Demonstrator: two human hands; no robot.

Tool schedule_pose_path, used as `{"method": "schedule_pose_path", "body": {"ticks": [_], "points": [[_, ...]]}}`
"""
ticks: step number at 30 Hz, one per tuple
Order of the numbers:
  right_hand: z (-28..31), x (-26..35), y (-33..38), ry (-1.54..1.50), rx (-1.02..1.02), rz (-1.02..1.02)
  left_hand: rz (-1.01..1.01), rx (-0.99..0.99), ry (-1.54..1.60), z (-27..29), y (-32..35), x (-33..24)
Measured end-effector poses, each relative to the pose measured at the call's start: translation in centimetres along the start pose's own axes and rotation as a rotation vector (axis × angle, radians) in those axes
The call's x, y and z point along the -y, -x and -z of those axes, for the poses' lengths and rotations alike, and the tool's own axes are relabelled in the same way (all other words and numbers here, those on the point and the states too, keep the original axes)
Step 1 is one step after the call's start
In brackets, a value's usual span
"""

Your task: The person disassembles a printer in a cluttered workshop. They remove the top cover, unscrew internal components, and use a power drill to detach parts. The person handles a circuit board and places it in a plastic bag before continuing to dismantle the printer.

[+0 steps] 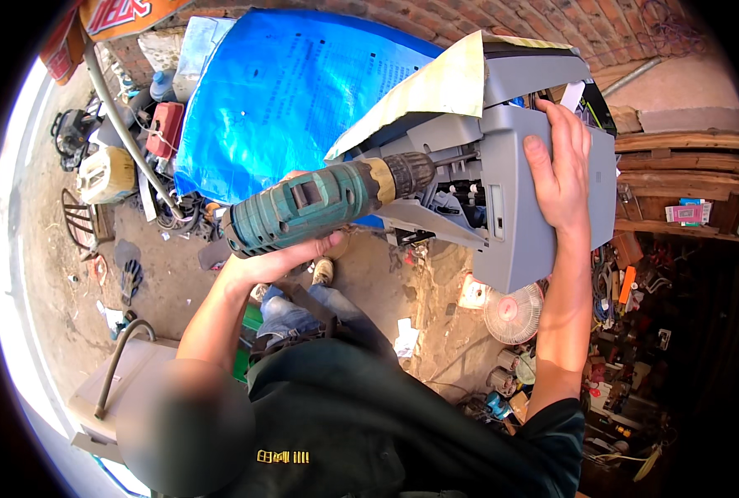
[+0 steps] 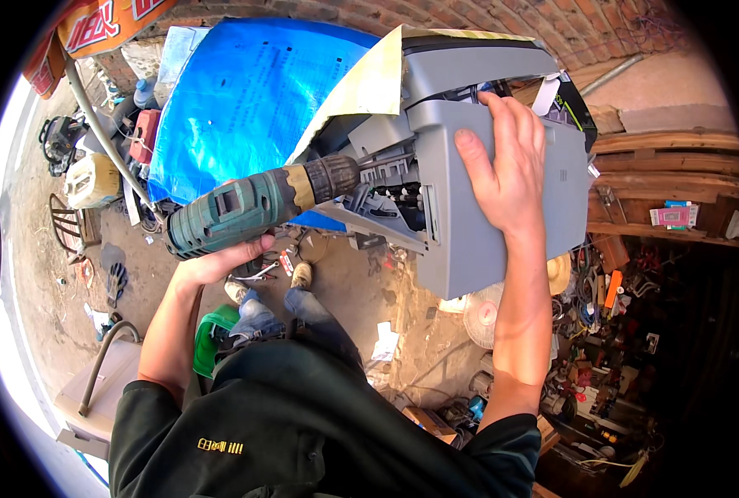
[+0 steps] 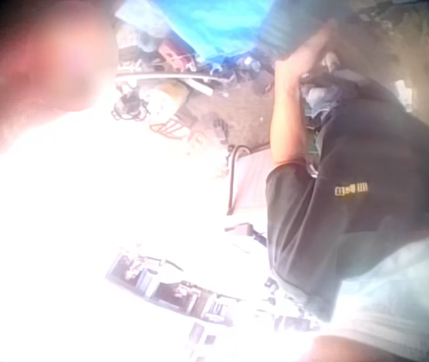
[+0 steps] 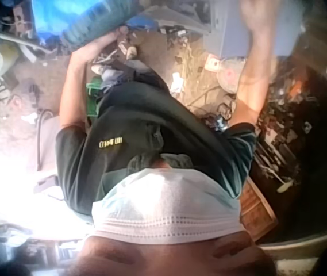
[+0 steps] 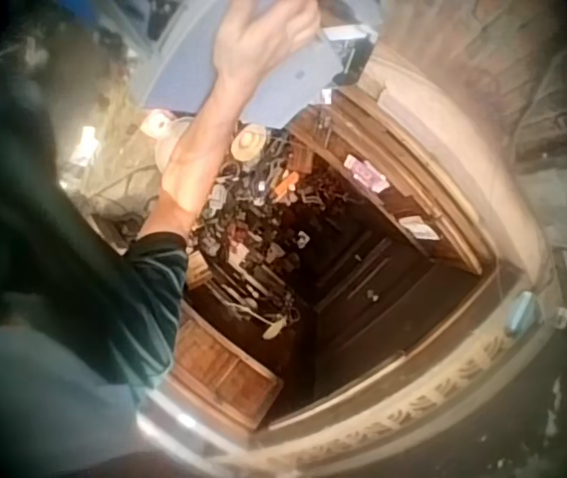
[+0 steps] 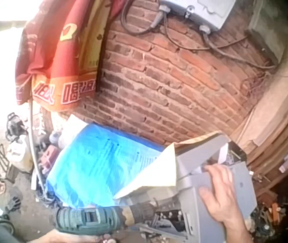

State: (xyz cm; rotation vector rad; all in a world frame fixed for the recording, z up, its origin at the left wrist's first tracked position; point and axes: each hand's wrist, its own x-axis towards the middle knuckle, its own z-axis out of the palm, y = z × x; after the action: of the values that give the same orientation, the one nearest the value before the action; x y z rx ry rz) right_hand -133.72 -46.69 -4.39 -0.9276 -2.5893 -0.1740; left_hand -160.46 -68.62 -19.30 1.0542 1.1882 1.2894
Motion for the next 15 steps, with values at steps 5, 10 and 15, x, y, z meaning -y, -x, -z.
{"method": "schedule_pose_path", "body": {"ticks": [5, 10, 15], "points": [[0.22, 0.24, 0.20, 0.014, 0.006, -0.004, 0.178, -0.008, 0.076, 0.12, -0.38, 0.56], [0.14, 0.24, 0.06, 0.005, -0.002, -0.012, 0.069, -0.028, 0.073, 0.08, -0.18, 0.32], [0.30, 0.39, -0.04, -0.004, 0.001, -0.012, 0.101, -0.052, 0.167, 0.06, 0.24, 0.43]]}}
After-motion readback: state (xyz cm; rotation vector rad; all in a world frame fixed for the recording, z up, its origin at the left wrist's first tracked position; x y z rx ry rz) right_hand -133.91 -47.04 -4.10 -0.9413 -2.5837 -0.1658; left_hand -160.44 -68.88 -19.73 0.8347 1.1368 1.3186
